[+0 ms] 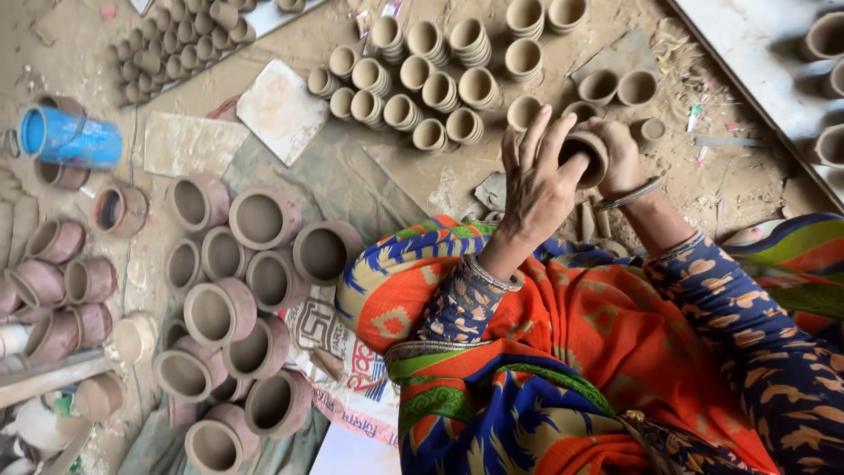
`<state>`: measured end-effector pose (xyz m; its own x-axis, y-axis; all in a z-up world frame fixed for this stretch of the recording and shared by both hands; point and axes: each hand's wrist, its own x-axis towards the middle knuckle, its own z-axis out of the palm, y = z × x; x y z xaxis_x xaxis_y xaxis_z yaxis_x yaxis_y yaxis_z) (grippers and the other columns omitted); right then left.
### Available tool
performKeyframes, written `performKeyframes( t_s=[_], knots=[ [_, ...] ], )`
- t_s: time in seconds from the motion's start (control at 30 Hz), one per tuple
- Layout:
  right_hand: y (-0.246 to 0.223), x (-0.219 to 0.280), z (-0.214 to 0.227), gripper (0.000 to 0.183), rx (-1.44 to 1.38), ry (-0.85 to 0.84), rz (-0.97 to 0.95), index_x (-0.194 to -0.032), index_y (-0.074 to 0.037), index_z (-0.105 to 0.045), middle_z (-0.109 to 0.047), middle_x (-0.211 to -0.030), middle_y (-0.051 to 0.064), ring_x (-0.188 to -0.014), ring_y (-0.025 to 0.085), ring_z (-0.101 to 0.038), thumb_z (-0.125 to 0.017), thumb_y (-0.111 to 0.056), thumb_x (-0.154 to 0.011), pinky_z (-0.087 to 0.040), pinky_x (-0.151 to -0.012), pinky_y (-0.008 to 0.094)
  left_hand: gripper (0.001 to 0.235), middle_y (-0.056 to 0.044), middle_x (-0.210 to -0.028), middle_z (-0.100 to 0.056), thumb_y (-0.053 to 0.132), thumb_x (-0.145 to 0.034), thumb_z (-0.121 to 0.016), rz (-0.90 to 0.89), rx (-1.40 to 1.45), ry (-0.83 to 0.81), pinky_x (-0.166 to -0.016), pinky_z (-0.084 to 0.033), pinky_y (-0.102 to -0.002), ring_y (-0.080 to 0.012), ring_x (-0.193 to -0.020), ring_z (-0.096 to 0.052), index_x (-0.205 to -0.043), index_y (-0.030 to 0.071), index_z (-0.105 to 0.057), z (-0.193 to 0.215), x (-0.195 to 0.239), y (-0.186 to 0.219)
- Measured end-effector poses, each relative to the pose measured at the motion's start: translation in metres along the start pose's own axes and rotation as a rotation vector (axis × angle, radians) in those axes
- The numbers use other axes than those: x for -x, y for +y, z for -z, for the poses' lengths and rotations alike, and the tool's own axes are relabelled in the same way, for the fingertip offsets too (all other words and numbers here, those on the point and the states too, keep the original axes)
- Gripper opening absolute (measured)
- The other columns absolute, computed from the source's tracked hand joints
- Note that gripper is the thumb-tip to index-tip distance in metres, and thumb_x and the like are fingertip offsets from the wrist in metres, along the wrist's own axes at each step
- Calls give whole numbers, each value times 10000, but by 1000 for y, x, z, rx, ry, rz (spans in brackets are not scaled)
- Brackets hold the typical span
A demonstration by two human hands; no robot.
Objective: Forming small clay pots (diyas) by hand.
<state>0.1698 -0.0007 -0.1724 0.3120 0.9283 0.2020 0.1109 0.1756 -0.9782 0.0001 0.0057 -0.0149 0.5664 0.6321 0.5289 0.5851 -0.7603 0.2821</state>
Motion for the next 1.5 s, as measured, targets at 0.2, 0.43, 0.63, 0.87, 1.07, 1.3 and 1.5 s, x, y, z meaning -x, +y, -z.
performKeyframes(
  t_s=[0.2,0.43,0.63,0.87,1.07,1.3,1.5],
  knots=[
    [-5,-15,-9,286,-561,-28,-332,-1133,59,-660,-715,-1056,104,-958,162,-678,-484,-167,-1129,-563,-872,299,59,-75,-1480,-499,136,-906,-686,45,60,-47,-1242,-267,-699,-318,-1523,-341,-944,158,-725,4,3,-10],
    [-28,-19,-3,287,-238,-108,-106,-1096,76,-659,-706,-972,129,-851,184,-685,-463,-130,-1131,-560,-764,318,63,-70,-1475,-502,153,-885,-702,76,66,-65,-1252,-248,-712,-325,-1518,-344,-943,141,-725,4,5,-12],
    [-33,-10,-4,308,179,-107,183,-1083,106,-665,-698,-964,193,-884,227,-665,-467,-125,-1129,-548,-782,342,75,-99,-1464,-499,186,-872,-718,63,104,-52,-1246,-236,-715,-345,-1507,-332,-935,145,-726,-4,8,-15],
    [-55,-14,0,280,-32,-142,-30,-1051,52,-682,-714,-925,162,-829,232,-692,-473,-128,-1099,-561,-745,347,88,-82,-1458,-515,143,-889,-706,44,136,-114,-1237,-259,-662,-328,-1504,-346,-964,168,-744,7,3,-13],
    [-30,-9,4,246,341,-66,349,-1113,88,-676,-716,-979,217,-904,313,-694,-541,-114,-1070,-550,-822,389,76,-79,-1471,-521,133,-913,-707,34,108,-78,-1261,-276,-625,-322,-1515,-363,-984,135,-734,-1,7,-13],
    [-57,-11,-8,363,-240,-92,-215,-979,55,-711,-712,-855,156,-755,172,-659,-449,-165,-1100,-530,-692,306,19,-83,-1431,-561,148,-874,-728,56,41,-82,-1239,-262,-628,-324,-1475,-394,-887,137,-734,1,2,-9],
    [-57,-12,7,329,153,-110,134,-1050,92,-682,-723,-914,178,-825,208,-704,-489,-170,-1096,-554,-741,325,91,-94,-1449,-522,163,-925,-701,38,181,-61,-1256,-286,-568,-332,-1487,-373,-1004,147,-746,6,8,-6]
  ],
)
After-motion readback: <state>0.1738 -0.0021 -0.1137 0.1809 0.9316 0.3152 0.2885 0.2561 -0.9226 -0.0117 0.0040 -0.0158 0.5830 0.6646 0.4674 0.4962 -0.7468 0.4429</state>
